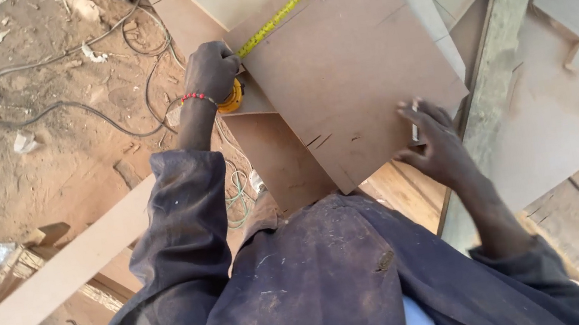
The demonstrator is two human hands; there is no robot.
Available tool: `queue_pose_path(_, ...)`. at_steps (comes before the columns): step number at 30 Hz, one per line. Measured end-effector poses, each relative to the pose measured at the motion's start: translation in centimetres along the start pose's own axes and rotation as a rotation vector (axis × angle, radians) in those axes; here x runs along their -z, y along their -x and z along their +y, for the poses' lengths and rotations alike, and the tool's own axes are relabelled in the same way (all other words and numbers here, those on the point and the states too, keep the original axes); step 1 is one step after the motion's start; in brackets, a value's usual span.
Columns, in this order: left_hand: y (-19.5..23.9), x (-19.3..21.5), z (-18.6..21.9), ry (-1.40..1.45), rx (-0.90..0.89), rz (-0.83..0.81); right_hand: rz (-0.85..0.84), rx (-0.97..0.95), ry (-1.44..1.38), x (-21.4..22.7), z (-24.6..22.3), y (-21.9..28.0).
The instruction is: The person measures and marks a piece of plywood using a tape measure and a pencil. They use a wooden plank as a straight edge to draw lines on the board. The person repeatedly measures different sections of the wood and makes corresponding marks.
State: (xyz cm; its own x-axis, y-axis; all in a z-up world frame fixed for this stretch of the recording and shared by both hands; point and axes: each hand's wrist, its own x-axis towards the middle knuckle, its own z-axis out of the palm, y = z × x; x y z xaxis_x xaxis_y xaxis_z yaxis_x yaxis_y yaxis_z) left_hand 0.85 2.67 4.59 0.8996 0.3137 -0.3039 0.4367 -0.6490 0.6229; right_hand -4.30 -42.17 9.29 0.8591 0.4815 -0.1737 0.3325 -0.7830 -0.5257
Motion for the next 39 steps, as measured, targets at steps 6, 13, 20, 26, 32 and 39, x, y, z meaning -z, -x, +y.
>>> queue_pose_path(6, 1.7, 1.4, 1.1, 0.204, -0.067, -0.038, 0.234, 0.206, 0.195, -1.8, 5.2, 1.0)
queue_pose_path(13, 5.1, -0.9, 2.4, 0.175, -0.043, -0.075, 0.317, 0.214, 0.176, -4.2, 6.0, -4.4)
queue_pose_path(20, 9.3, -4.5, 9.0, 0.067, 0.016, -0.206, 0.453, 0.151, 0.002, -8.8, 2.9, -7.0)
queue_pose_path(26, 10.5, -8.1, 15.2, 0.010, -0.048, -0.239, 0.570, 0.227, -0.215, -7.7, -1.0, -3.5)
queue_pose_path(32, 8.4, -10.9, 16.0, -0.116, -0.065, -0.252, 0.517, 0.322, -0.285, -7.1, 0.2, -3.1)
queue_pose_path(39, 12.3, -5.3, 11.8, -0.166, -0.114, -0.344, 0.412, 0.302, -0.275, -5.8, -0.3, -2.7)
